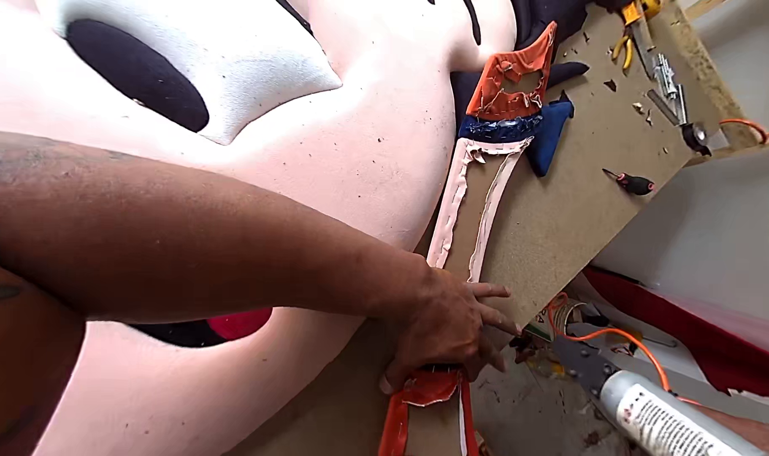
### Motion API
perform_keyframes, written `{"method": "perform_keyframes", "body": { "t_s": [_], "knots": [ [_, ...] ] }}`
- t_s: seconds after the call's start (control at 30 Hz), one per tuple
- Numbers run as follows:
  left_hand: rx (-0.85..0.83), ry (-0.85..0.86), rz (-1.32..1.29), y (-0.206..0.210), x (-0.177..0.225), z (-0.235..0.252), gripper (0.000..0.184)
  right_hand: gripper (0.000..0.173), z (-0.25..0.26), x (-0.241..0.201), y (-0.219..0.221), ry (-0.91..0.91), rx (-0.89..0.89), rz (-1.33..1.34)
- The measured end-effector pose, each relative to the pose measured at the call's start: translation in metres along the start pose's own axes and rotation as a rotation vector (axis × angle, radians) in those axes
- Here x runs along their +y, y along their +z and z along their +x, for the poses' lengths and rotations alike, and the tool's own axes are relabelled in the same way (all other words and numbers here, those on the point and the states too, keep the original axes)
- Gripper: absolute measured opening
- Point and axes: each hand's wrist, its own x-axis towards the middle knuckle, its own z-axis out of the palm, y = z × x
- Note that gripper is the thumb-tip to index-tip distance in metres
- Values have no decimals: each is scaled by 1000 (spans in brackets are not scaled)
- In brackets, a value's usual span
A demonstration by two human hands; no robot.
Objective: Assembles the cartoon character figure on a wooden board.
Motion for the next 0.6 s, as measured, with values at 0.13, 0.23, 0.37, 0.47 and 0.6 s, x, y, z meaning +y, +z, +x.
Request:
{"method": "perform_keyframes", "body": {
  "t_s": [0.13, 0.23, 0.37, 0.47, 0.6],
  "knots": [
    [-111, -257, 234, -29, 40, -12, 120, 40, -1, 27, 16, -83, -143, 108],
    [-45, -555, 171, -46, 89, -29, 105, 37, 12, 42, 28, -221, -197, 123],
    [552, -981, 139, 17, 158, -31, 55, 36, 28, 53, 46, -335, -196, 136],
    [810, -1207, 100, 70, 192, 0, 57, 39, 40, 61, 61, -423, -169, 78],
    [825, -1367, 149, 111, 196, 24, 66, 43, 56, 66, 72, -529, -129, 41]
  ]
}}
